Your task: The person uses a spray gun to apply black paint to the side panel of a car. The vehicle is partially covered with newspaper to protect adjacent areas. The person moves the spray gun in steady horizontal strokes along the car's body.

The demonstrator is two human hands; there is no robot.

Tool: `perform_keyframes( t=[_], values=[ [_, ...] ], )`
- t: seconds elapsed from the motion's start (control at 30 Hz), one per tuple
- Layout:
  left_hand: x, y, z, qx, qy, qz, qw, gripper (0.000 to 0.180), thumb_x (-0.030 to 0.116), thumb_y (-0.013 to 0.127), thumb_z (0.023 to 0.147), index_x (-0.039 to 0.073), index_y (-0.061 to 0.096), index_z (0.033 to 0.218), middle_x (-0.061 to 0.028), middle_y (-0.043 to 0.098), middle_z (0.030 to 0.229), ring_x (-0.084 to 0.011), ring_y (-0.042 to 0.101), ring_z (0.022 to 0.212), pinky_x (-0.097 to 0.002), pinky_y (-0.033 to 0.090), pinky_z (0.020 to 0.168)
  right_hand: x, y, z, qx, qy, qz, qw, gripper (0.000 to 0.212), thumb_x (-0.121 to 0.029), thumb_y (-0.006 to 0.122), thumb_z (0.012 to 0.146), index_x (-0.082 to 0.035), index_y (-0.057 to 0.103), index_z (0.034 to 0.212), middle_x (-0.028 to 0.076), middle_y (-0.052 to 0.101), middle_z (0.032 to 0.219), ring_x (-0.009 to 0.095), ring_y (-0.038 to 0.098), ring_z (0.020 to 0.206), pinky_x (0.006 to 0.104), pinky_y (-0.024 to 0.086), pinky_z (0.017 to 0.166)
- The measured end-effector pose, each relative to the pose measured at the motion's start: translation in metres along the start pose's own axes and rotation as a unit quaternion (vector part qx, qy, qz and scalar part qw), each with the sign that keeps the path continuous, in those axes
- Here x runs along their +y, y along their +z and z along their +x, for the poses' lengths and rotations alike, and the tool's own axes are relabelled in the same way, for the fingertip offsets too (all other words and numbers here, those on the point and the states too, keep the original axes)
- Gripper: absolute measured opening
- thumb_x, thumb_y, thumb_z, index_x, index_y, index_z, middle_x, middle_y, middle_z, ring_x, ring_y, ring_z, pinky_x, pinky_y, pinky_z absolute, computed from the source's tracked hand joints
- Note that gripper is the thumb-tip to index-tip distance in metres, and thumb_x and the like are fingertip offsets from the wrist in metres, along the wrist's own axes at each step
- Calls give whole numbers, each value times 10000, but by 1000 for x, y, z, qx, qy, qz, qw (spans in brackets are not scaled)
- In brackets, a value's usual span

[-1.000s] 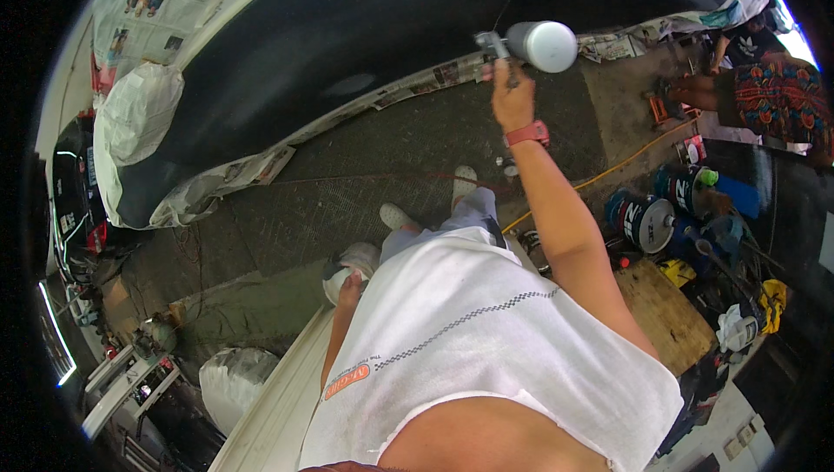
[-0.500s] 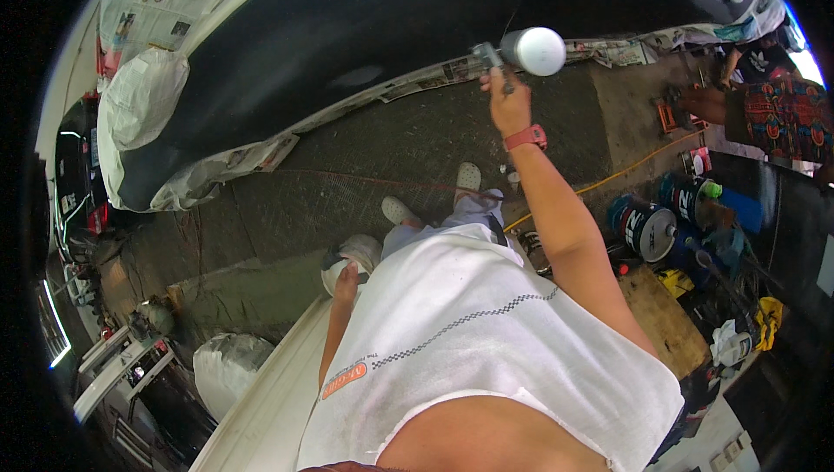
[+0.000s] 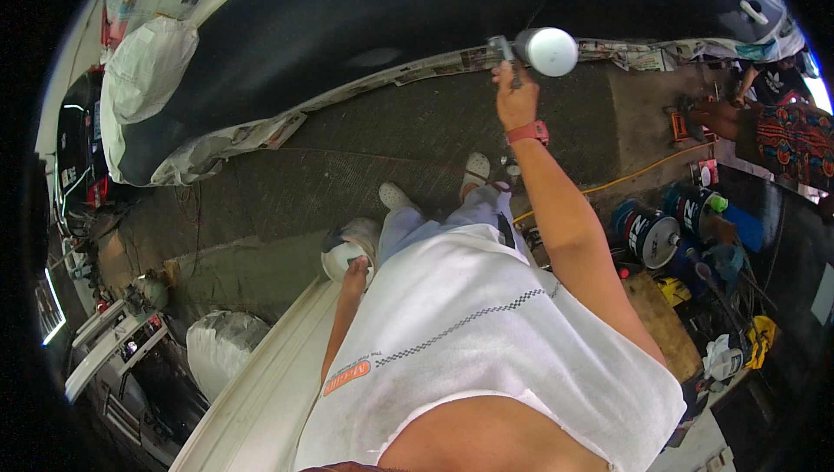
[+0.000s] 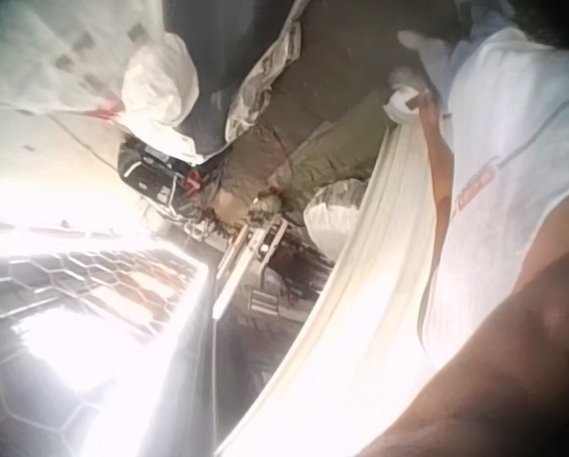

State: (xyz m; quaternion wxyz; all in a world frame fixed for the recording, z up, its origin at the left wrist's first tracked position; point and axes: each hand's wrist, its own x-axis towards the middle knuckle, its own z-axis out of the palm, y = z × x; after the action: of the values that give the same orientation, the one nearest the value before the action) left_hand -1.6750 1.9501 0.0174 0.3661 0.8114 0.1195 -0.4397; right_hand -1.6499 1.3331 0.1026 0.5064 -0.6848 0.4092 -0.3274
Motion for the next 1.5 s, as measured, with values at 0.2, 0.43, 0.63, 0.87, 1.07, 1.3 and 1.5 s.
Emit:
perform_keyframes(
  t=[0.2, 0.43, 0.63, 0.87, 1.07, 1.3, 1.5],
  values=[
    [-3, -38, 3, -6, -9, 0, 1000, 656, 461, 612, 1028, -52, 527, 1429, -159, 613, 1393, -240, 560, 1297, -338, 403, 1113, -27, 91, -59, -92, -33, -22, 995, 401, -301, 553, 1063, 23, 664, 1272, 109, 751, 876, 162, 717, 815, 327, 558, 771],
    [-43, -126, 20, 30, -22, -49, 998, 679, 481, 609, 1024, -46, 522, 1443, -142, 621, 1387, -225, 570, 1274, -330, 411, 1100, -68, 199, -125, -147, -56, -35, 987, 423, -292, 572, 1052, 16, 634, 1335, 140, 750, 888, 196, 727, 806, 340, 563, 753],
    [-88, -186, 18, 39, -66, -73, 994, 668, 491, 610, 1022, -25, 536, 1440, -98, 656, 1292, -186, 603, 1135, -318, 457, 1006, -113, 297, -184, -165, -74, -1, 983, 461, -354, 599, 1021, -37, 637, 1354, 288, 709, 1020, 448, 704, 974, 450, 541, 842],
    [-123, -218, 2, 82, -38, -128, 988, 687, 534, 609, 1008, -12, 564, 1422, -98, 678, 1172, -182, 597, 997, -343, 484, 932, -156, 390, -233, -208, -64, 4, 976, 451, -350, 597, 1011, -30, 650, 1323, 303, 700, 1037, 466, 689, 1010, 483, 544, 850],
    [-147, -218, -6, 95, -99, -100, 986, 667, 524, 581, 1021, -12, 570, 1417, -111, 685, 1112, -196, 605, 972, -349, 491, 915, -172, 450, -250, -246, -61, 17, 967, 476, -400, 591, 1011, -44, 653, 1321, 312, 697, 1013, 484, 684, 965, 493, 545, 808],
    [-152, -221, -15, 77, -109, -87, 987, 684, 503, 565, 1033, -15, 503, 1476, -146, 676, 1189, -232, 644, 1030, -360, 504, 945, -144, 457, -223, -274, -6, -11, 962, 516, -442, 577, 1010, -44, 657, 1329, 336, 685, 1038, 486, 671, 1025, 493, 533, 863],
    [-148, -213, 20, 55, -109, -97, 988, 644, 494, 604, 1021, -6, 560, 1425, -85, 681, 1107, -186, 610, 958, -342, 497, 888, -107, 338, -172, -176, -10, -25, 984, 433, -356, 591, 1033, -23, 667, 1300, 172, 762, 871, 228, 754, 814, 378, 569, 754]
  ],
)
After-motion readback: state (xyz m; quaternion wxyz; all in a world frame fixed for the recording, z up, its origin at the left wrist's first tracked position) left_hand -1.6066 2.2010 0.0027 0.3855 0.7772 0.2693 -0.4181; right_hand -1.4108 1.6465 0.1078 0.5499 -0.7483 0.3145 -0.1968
